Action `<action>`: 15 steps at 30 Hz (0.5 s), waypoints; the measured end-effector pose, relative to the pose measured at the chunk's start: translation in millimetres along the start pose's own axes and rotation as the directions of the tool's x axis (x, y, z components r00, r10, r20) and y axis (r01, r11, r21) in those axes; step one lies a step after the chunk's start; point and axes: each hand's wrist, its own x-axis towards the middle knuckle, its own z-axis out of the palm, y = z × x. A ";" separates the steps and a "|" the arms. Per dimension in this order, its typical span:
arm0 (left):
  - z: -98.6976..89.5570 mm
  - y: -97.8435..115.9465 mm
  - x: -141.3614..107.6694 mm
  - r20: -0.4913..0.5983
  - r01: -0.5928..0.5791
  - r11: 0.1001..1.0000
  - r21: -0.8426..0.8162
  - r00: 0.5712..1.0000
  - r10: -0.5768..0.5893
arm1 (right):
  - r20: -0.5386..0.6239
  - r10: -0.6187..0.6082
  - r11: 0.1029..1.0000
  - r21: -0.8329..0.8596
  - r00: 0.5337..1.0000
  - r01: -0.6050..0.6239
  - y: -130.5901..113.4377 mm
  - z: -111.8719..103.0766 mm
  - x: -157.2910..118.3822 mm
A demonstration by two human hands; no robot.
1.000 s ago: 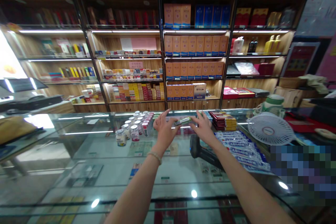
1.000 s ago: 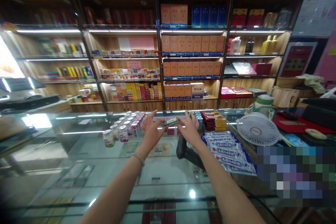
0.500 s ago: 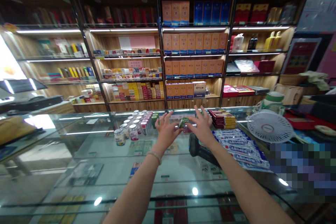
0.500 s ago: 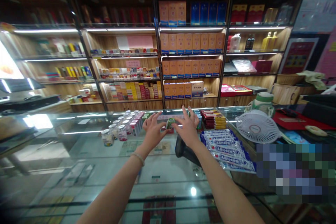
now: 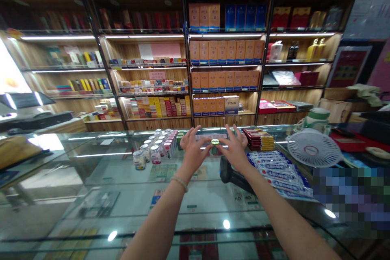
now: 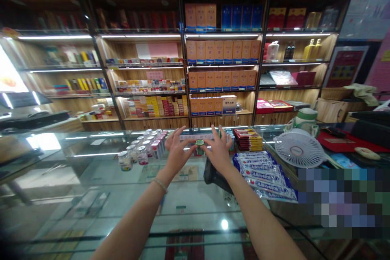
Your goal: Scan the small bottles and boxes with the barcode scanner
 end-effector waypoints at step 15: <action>-39.0 -19.6 27.2 0.076 -0.064 0.989 0.136 0.996 0.054 | 0.004 -0.066 0.993 -0.101 0.998 0.066 -43.1 -6.8 27.1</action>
